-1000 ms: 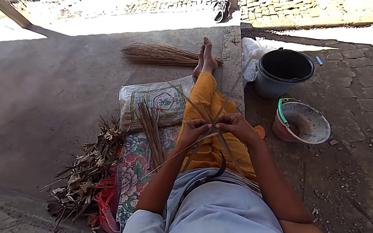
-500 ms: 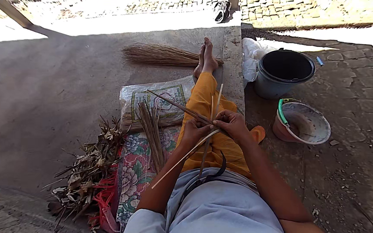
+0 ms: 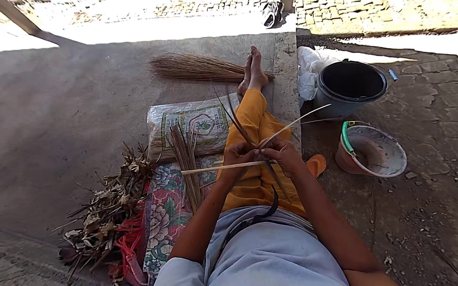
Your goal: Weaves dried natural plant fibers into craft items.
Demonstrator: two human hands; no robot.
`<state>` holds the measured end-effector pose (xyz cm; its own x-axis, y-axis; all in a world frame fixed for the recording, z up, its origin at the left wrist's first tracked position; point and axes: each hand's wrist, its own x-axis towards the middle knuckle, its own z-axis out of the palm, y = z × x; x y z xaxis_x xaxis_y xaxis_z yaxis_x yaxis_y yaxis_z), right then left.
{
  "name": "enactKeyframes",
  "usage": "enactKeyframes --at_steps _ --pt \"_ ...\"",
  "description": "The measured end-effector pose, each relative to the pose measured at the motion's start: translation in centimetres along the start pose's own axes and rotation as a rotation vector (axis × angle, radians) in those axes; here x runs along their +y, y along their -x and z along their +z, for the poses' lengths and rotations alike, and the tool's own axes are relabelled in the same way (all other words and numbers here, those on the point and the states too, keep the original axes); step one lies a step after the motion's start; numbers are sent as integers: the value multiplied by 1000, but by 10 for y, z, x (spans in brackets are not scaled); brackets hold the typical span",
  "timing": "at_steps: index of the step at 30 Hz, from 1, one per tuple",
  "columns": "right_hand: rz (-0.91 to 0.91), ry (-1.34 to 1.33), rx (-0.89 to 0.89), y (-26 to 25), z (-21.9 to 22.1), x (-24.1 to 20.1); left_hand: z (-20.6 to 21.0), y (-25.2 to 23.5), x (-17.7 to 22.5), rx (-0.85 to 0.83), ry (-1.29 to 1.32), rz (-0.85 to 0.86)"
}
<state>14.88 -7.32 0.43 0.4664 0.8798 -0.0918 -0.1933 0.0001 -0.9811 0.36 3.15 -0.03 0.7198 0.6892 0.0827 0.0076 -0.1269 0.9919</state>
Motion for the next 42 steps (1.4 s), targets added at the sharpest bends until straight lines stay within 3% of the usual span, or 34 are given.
enactKeyframes --at_steps 4,8,12,16,19,21,23,25,27,34,38,42 --pt "-54 77 -64 1 -6 -4 -3 -3 5 -33 -109 -107" --pt "-196 151 3 0 -6 3 -6 -3 12 -105 -138 -33" --pt "-285 266 81 0 -4 5 0 -3 0 73 -158 54" --pt "-377 217 166 2 -4 2 6 -1 -13 311 -17 93" --pt "-367 199 187 3 -3 -2 12 2 -15 401 29 41" --pt "-349 195 179 4 -4 -4 6 2 -14 341 -69 -79" --pt "-335 185 180 4 -7 -5 -4 0 -13 138 -219 -167" --pt "-317 170 189 4 -9 -7 -12 -3 -10 -94 -275 -190" --pt "-309 167 190 3 -11 -9 -11 -4 -6 -212 -204 -171" --pt "-415 427 277 7 -10 -18 1 -5 13 -52 -59 -113" --pt "-358 567 352 11 -10 -26 1 -7 20 -6 -81 -123" --pt "-355 683 309 14 -9 -27 6 -2 20 52 -15 -105"
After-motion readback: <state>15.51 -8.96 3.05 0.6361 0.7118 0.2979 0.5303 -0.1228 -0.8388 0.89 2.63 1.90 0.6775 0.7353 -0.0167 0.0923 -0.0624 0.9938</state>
